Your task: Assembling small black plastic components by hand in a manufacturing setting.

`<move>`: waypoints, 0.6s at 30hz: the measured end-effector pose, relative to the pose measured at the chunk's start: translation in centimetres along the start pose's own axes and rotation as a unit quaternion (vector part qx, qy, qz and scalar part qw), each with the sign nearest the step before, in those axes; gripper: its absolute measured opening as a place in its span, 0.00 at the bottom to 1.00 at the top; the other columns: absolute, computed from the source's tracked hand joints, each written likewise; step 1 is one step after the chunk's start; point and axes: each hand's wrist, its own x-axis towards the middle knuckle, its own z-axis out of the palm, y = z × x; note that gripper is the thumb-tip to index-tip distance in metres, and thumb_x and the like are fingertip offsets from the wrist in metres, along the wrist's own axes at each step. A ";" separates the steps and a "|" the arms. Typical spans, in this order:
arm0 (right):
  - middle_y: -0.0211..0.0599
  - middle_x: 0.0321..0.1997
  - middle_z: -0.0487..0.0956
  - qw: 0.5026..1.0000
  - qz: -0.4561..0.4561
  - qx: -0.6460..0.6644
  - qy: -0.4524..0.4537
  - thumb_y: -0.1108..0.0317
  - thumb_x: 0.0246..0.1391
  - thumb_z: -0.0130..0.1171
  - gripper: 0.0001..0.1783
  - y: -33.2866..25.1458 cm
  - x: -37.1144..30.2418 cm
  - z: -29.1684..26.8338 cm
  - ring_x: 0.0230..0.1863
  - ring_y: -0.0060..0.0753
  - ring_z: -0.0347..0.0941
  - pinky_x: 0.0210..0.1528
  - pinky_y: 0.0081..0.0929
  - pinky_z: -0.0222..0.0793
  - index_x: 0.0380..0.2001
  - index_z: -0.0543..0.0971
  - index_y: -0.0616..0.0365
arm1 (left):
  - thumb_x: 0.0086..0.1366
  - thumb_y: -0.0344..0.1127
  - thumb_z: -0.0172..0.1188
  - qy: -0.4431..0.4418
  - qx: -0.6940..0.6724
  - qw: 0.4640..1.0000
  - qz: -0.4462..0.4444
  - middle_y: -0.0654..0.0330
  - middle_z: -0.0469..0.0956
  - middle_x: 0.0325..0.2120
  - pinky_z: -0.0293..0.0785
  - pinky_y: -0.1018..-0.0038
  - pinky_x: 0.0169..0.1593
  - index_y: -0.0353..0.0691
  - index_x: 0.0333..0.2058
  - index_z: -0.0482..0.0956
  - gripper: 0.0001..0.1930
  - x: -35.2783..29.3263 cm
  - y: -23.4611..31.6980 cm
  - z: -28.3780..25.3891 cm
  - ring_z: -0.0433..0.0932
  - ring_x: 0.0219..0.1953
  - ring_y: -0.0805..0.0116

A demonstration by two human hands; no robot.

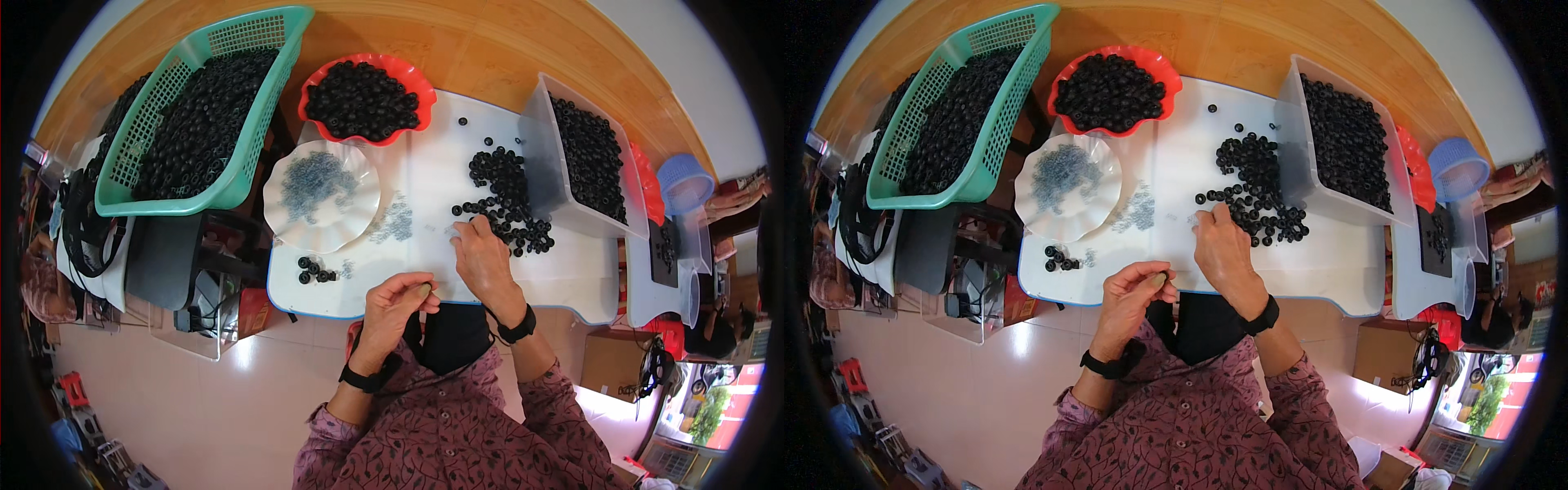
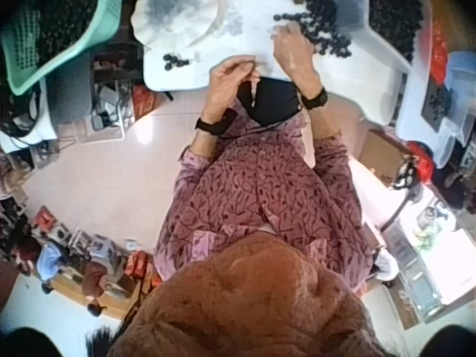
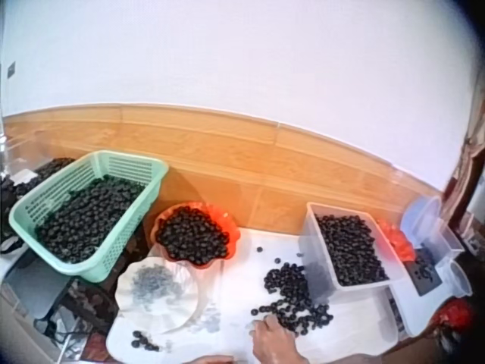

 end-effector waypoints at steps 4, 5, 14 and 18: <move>0.44 0.36 0.73 1.000 0.018 0.003 0.003 0.71 0.54 0.58 0.06 -0.2 0.2 0.2 0.31 0.52 0.76 0.33 0.42 0.72 0.35 0.78 0.60 | 0.66 0.24 0.55 -0.001 0.001 1.000 -0.009 0.53 0.80 0.37 0.80 0.75 0.40 0.30 0.46 0.77 0.10 0.0 0.0 0.0 0.81 0.34 0.69; 0.45 0.36 0.72 1.000 0.002 0.021 0.016 0.71 0.54 0.58 0.06 -0.2 0.3 0.3 0.30 0.52 0.76 0.32 0.42 0.73 0.33 0.78 0.61 | 0.66 0.24 0.55 -0.005 -0.001 1.000 -0.006 0.53 0.80 0.37 0.80 0.75 0.41 0.30 0.46 0.77 0.10 0.0 0.0 -0.1 0.81 0.34 0.69; 0.43 0.34 0.73 0.996 -0.011 0.068 0.053 0.70 0.53 0.59 0.04 -0.6 0.2 0.7 0.28 0.52 0.76 0.30 0.42 0.73 0.30 0.77 0.60 | 0.66 0.24 0.55 -0.012 -0.007 1.000 0.000 0.52 0.80 0.38 0.80 0.75 0.41 0.30 0.46 0.77 0.11 0.1 -0.2 -0.3 0.81 0.34 0.69; 0.43 0.34 0.73 0.992 -0.012 0.114 0.047 0.71 0.52 0.59 0.04 -0.8 0.3 0.7 0.30 0.51 0.76 0.31 0.42 0.73 0.30 0.76 0.60 | 0.67 0.27 0.56 -0.016 -0.009 1.000 0.005 0.56 0.80 0.38 0.80 0.77 0.41 0.32 0.47 0.77 0.11 0.1 -0.2 -0.2 0.81 0.35 0.72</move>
